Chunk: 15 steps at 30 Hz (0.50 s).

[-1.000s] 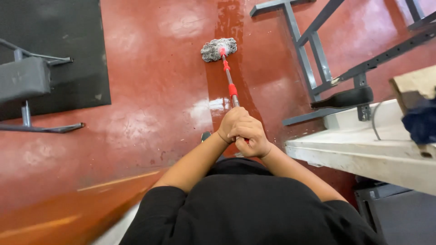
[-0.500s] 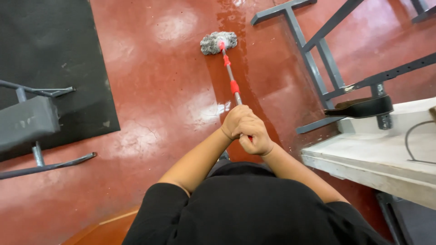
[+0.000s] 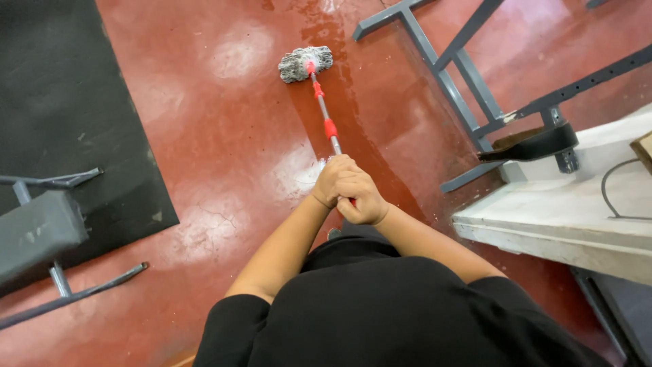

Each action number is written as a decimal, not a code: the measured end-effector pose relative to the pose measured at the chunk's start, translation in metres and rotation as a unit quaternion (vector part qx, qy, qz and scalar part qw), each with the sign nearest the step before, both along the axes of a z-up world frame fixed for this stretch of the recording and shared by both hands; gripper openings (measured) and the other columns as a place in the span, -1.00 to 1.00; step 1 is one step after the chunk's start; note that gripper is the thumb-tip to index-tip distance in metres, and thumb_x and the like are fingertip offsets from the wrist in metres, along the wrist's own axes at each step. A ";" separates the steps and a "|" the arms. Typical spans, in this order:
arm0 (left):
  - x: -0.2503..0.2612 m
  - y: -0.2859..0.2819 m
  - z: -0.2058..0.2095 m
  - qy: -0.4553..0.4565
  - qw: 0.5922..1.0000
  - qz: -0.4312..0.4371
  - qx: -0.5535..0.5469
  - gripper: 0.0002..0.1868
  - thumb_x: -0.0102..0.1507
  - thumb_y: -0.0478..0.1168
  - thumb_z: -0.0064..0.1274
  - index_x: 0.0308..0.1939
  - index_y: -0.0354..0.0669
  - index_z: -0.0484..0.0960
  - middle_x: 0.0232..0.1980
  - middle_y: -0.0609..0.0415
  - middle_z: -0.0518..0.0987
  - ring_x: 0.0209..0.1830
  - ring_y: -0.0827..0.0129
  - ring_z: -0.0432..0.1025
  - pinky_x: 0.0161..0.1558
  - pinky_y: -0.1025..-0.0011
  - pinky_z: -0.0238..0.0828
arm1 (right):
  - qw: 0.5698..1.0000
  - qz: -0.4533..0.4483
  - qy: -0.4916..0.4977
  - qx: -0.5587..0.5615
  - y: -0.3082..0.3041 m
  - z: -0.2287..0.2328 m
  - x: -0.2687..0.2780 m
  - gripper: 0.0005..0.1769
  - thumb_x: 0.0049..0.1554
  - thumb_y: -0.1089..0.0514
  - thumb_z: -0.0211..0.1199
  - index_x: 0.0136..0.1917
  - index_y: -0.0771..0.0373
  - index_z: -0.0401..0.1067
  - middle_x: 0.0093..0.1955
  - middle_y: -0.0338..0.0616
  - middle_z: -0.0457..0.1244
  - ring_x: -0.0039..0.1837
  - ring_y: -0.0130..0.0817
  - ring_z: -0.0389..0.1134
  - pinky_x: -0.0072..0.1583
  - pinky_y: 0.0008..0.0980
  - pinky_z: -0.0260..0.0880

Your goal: Mopping the floor of a gym around the fitness equipment.

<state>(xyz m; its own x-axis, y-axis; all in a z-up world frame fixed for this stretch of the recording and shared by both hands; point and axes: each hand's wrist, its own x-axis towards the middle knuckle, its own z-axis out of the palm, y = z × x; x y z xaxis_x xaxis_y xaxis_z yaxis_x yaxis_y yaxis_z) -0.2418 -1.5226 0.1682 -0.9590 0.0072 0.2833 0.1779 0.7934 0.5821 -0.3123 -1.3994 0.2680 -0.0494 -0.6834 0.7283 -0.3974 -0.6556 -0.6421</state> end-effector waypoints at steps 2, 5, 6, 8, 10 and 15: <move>0.012 -0.003 -0.014 0.113 0.993 0.021 -0.013 -0.68 0.39 0.07 -0.15 -0.44 0.16 0.32 -0.60 0.33 0.28 -0.61 0.40 0.13 -0.42 0.39 0.11 | 1.000 -0.005 -0.008 -0.014 -0.013 0.022 0.004 -0.79 -0.02 0.29 0.08 -0.37 0.14 0.50 -0.37 -0.17 0.27 -0.31 -0.15 0.29 -0.04 -0.24 0.38; 0.014 -0.018 -0.015 0.234 0.971 0.033 -0.022 -0.58 0.43 0.15 -0.24 -0.30 0.00 0.52 -0.36 0.17 0.38 -0.39 0.21 0.20 -0.25 0.26 0.16 | 0.999 -0.025 -0.011 -0.031 -0.029 0.029 0.001 -0.78 -0.02 0.30 0.07 -0.37 0.13 0.50 -0.37 -0.16 0.29 -0.32 -0.15 0.29 -0.04 -0.24 0.38; 0.015 -0.026 -0.012 0.241 0.970 0.033 -0.027 -0.61 0.44 0.09 -0.23 -0.30 -0.05 0.48 -0.33 0.11 0.36 -0.37 0.20 0.18 -0.23 0.25 0.14 | 0.999 -0.030 -0.008 -0.034 -0.036 0.026 -0.001 -0.78 -0.04 0.30 0.07 -0.37 0.11 0.50 -0.38 -0.19 0.29 -0.32 -0.19 0.29 -0.04 -0.26 0.38; 0.003 -0.042 -0.011 0.239 0.970 0.027 -0.018 -0.62 0.43 0.09 -0.22 -0.30 -0.05 0.49 -0.34 0.11 0.36 -0.37 0.19 0.19 -0.23 0.25 0.15 | 0.999 -0.032 -0.020 -0.034 -0.056 0.037 -0.009 -0.77 -0.04 0.29 0.07 -0.37 0.10 0.52 -0.36 -0.19 0.30 -0.31 -0.19 0.29 -0.03 -0.26 0.39; -0.003 -0.054 -0.010 0.237 0.971 0.026 -0.007 -0.63 0.42 0.08 -0.20 -0.31 -0.06 0.49 -0.34 0.11 0.37 -0.37 0.19 0.20 -0.23 0.25 0.16 | 0.998 -0.031 -0.033 -0.032 -0.072 0.044 -0.018 -0.77 -0.04 0.28 0.08 -0.36 0.09 0.54 -0.35 -0.20 0.31 -0.30 -0.18 0.29 -0.02 -0.25 0.40; -0.043 -0.102 -0.002 0.231 0.971 0.045 0.031 -0.67 0.35 0.05 -0.12 -0.33 -0.07 0.53 -0.37 0.09 0.40 -0.38 0.15 0.26 -0.23 0.25 0.21 | 0.998 -0.040 -0.045 -0.027 -0.111 0.051 -0.048 -0.77 -0.03 0.28 0.08 -0.34 0.11 0.55 -0.34 -0.20 0.32 -0.29 -0.19 0.30 -0.02 -0.25 0.41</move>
<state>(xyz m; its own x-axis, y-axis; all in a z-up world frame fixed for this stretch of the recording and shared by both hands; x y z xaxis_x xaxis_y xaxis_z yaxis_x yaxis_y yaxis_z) -0.2848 -1.6242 0.1666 -0.7256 -0.1016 0.6806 0.3627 0.7840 0.5038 -0.3607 -1.5101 0.3186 -0.1694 -0.6351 0.7536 -0.3922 -0.6580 -0.6428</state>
